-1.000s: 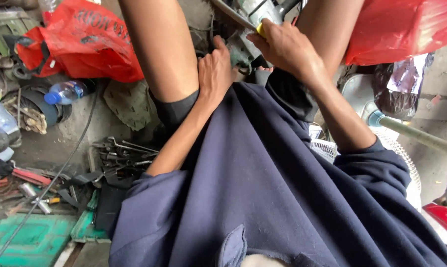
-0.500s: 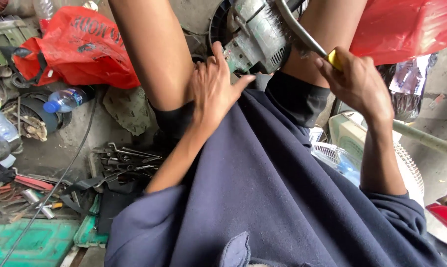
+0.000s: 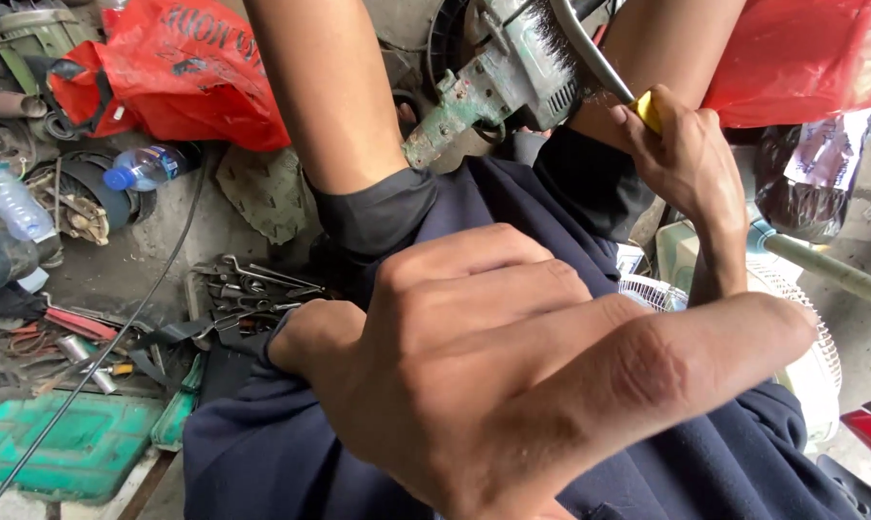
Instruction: Cleaning the exterior of a power tool by scraping off dirt with a screwdriver and using a wire brush.
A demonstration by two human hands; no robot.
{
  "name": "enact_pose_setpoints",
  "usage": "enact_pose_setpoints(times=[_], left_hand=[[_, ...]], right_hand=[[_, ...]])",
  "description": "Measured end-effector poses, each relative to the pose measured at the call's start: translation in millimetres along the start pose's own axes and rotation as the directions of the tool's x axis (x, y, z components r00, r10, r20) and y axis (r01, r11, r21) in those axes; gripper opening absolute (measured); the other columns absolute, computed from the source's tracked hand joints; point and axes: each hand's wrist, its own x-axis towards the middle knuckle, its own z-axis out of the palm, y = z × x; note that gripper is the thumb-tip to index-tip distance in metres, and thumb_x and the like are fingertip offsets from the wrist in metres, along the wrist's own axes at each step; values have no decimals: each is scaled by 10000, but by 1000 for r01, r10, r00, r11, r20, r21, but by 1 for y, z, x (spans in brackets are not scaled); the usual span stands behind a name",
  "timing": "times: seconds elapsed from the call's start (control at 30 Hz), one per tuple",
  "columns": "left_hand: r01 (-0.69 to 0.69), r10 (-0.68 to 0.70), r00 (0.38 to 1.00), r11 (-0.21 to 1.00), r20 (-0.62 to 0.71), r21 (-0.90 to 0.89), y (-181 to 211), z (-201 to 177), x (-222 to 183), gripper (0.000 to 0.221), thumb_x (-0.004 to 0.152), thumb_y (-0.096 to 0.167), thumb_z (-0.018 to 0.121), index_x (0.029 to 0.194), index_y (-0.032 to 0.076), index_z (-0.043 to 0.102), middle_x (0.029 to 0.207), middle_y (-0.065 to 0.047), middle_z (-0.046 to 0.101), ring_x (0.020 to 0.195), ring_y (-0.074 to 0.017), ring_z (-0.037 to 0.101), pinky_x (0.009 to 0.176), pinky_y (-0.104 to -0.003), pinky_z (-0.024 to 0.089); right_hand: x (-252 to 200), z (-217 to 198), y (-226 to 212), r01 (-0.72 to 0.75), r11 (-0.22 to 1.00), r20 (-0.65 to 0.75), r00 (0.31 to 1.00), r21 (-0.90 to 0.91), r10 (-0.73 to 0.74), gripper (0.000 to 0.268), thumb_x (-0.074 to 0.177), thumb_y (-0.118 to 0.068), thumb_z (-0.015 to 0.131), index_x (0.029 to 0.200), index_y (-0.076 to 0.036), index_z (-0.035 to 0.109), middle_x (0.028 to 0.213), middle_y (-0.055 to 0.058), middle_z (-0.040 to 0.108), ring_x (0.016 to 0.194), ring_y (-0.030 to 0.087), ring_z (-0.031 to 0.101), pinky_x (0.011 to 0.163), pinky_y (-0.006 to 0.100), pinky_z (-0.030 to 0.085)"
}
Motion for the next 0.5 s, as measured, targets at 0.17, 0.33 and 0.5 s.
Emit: enact_pose_setpoints(times=[0.17,0.33,0.5], left_hand=[[32,-32,998,999,-46,-5,3,9,-2,375,1014,48,828,1347,-98,738,988,-156,753,745,-263,501,819,-423,546],[17,-21,999,997,-48,-76,1,5,-1,313,992,67,785,1228,-136,766,918,-175,681,730,-289,493,775,-438,512],[59,-61,997,997,-44,-43,2,0,-2,319,1041,204,714,1178,-67,813,943,-145,723,795,-306,619,772,-433,538]], right_hand=[[0,7,1,22,1000,12,1000,2,-22,476,1376,-291,774,1092,52,605,794,209,680,602,399,620,628,554,491],[-3,19,8,25,1000,17,1000,6,-26,461,1365,-293,769,1100,50,613,796,202,680,598,389,627,618,549,492],[-7,45,25,30,999,30,999,10,-30,445,1354,-294,764,1107,48,621,798,195,679,595,380,635,608,543,493]])
